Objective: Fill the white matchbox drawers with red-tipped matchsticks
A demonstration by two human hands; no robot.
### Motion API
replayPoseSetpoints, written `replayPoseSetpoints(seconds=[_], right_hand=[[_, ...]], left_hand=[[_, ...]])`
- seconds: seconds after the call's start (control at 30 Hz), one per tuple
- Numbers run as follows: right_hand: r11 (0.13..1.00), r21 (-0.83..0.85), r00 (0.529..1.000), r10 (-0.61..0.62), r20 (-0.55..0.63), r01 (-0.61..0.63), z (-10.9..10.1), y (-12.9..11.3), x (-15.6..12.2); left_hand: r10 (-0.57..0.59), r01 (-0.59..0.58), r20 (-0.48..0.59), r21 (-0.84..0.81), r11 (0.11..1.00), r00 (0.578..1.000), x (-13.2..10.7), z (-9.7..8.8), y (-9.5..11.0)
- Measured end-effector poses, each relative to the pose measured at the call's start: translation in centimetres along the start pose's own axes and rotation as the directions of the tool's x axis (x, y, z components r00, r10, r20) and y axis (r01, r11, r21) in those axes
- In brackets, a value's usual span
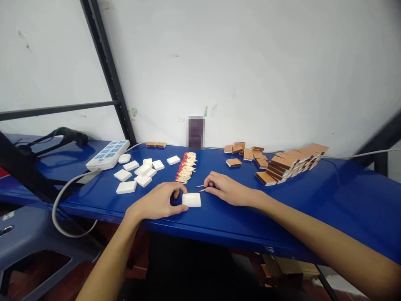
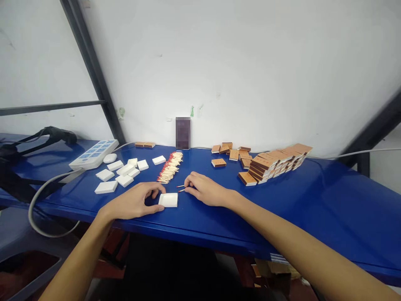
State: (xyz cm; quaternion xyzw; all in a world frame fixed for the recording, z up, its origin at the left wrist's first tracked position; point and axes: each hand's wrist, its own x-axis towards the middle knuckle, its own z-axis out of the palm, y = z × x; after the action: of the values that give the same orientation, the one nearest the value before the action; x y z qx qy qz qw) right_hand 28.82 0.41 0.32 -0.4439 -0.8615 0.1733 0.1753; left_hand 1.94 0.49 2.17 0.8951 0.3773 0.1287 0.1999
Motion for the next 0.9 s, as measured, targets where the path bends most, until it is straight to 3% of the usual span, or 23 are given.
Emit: replayPoseSetpoints(seconds=[0.33, 0.5, 0.67, 0.9], right_hand=[[0.997, -0.078, 0.999, 0.019, 0.04, -0.016, -0.3, 0.2, 1.2], [0.994, -0.11, 0.999, 0.021, -0.049, -0.027, 0.3, 0.5, 0.6], [1.0, 0.003, 0.989, -0.024, -0.144, 0.024, 0.2, -1.2, -0.1], [0.996, -0.017, 0.989, -0.088, -0.116, 0.087, 1.6, -3.4, -0.4]], left_hand=[[0.008, -0.008, -0.016, 0.006, 1.0, 1.0, 0.6, 0.4, -0.2], [0.021, -0.018, -0.042, 0.062, 0.998, 0.999, 1.0, 0.7, -0.2], [0.024, -0.018, -0.06, 0.087, 0.996, 0.998, 1.0, 0.8, -0.1], [0.049, -0.039, -0.104, 0.093, 0.995, 0.993, 0.5, 1.2, -0.2]])
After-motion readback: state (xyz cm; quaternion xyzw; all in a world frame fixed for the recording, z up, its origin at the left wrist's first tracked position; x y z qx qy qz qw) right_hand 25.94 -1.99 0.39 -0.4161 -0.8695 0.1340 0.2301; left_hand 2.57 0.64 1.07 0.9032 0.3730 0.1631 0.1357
